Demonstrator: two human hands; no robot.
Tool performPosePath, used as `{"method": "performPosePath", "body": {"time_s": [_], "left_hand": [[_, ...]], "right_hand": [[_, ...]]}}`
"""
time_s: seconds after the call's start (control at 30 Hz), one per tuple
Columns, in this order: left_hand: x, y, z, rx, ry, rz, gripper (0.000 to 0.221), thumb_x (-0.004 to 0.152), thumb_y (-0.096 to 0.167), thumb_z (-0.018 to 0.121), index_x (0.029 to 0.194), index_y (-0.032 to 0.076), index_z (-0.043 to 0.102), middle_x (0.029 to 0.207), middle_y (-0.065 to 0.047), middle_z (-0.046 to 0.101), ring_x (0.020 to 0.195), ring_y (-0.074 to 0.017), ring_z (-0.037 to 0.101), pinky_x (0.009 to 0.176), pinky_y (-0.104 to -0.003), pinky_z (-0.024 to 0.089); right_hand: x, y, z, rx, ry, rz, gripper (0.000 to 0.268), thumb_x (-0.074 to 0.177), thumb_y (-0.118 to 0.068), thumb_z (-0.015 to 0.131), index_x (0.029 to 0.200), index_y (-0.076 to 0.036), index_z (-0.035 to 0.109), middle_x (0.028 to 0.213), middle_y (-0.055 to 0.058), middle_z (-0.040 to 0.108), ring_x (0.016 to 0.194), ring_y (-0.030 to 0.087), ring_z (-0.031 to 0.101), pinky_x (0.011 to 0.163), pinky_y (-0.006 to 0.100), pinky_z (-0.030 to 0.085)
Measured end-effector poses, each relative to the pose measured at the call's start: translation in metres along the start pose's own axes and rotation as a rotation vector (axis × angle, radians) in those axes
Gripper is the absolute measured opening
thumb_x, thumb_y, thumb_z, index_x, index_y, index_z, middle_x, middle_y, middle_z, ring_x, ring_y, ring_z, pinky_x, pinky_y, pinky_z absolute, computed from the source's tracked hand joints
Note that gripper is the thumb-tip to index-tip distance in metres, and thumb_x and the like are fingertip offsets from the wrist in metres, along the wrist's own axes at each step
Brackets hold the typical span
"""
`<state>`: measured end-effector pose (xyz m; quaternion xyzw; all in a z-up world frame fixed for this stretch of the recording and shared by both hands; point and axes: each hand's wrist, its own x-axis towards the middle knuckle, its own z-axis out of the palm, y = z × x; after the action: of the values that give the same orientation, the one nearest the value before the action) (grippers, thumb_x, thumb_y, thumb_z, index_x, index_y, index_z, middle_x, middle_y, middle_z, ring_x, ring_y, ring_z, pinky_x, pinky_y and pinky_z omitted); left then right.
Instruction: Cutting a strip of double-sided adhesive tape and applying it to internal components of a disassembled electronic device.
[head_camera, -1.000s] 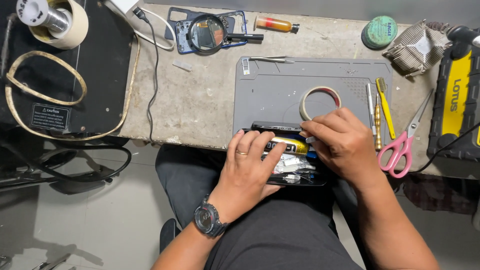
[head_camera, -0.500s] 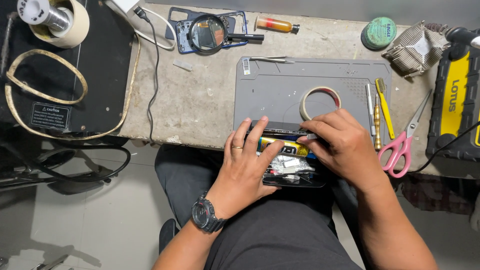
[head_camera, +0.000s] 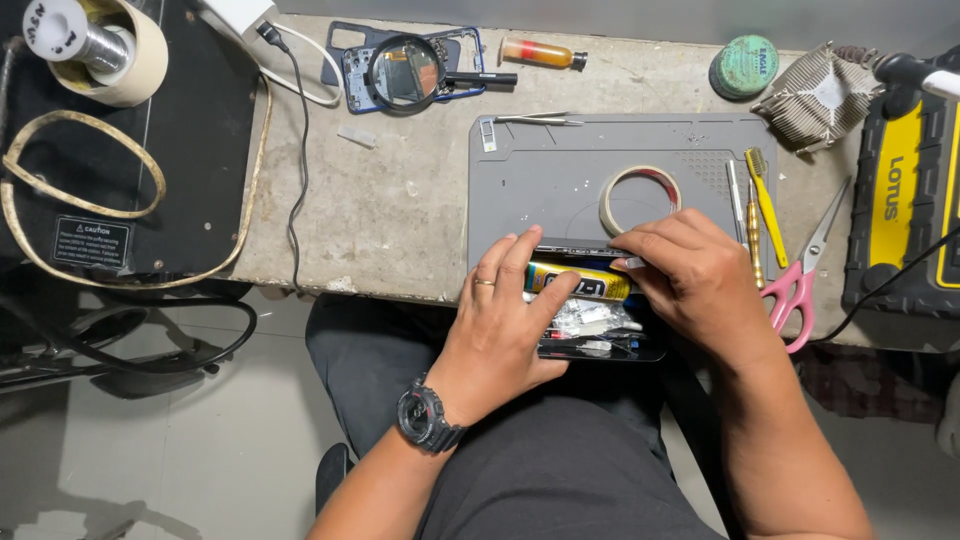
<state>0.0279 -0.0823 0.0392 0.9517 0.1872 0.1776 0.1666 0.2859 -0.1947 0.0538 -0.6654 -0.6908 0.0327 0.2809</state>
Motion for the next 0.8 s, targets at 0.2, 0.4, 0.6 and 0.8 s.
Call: {"method": "performPosePath", "body": {"time_s": [0.2,0.4,0.6,0.8], "left_hand": [[0.010,0.006,0.004,0.034,0.011,0.016,0.120,0.054,0.048,0.119,0.155,0.022,0.059,0.174,-0.030,0.042,0.158,-0.0514,0.050,0.114,-0.063,0.058],[0.020,0.022,0.022,0.036,0.087,-0.017,0.101,0.070,0.053,0.109,0.155,0.022,0.064,0.175,-0.029,0.044,0.159,-0.0490,0.050,0.113,-0.062,0.059],[0.019,0.028,0.033,0.019,0.118,-0.026,0.106,0.077,0.059,0.110,0.163,0.021,0.062,0.180,-0.031,0.039,0.164,-0.0494,0.047,0.121,-0.062,0.058],[0.000,0.016,0.026,-0.038,0.018,-0.037,0.139,0.078,0.078,0.108,0.183,0.022,0.035,0.188,-0.030,0.030,0.175,-0.0509,0.039,0.135,-0.062,0.049]], "right_hand": [[-0.002,0.015,-0.004,-0.042,0.010,-0.018,0.012,0.113,-0.008,0.083,0.125,-0.005,0.082,0.114,0.008,0.082,0.100,0.031,0.069,0.090,0.041,0.057],[-0.006,0.036,-0.015,-0.036,-0.008,-0.022,0.020,0.108,0.001,0.082,0.128,-0.003,0.081,0.119,0.010,0.084,0.107,0.034,0.072,0.098,0.045,0.058],[-0.011,0.043,-0.017,-0.006,-0.042,0.033,0.027,0.105,0.006,0.081,0.130,-0.003,0.081,0.122,0.011,0.083,0.107,0.033,0.070,0.099,0.045,0.057],[-0.004,0.034,-0.026,-0.002,-0.065,0.062,0.028,0.105,-0.013,0.088,0.131,-0.004,0.081,0.123,0.010,0.083,0.109,0.032,0.071,0.102,0.045,0.057]]}}
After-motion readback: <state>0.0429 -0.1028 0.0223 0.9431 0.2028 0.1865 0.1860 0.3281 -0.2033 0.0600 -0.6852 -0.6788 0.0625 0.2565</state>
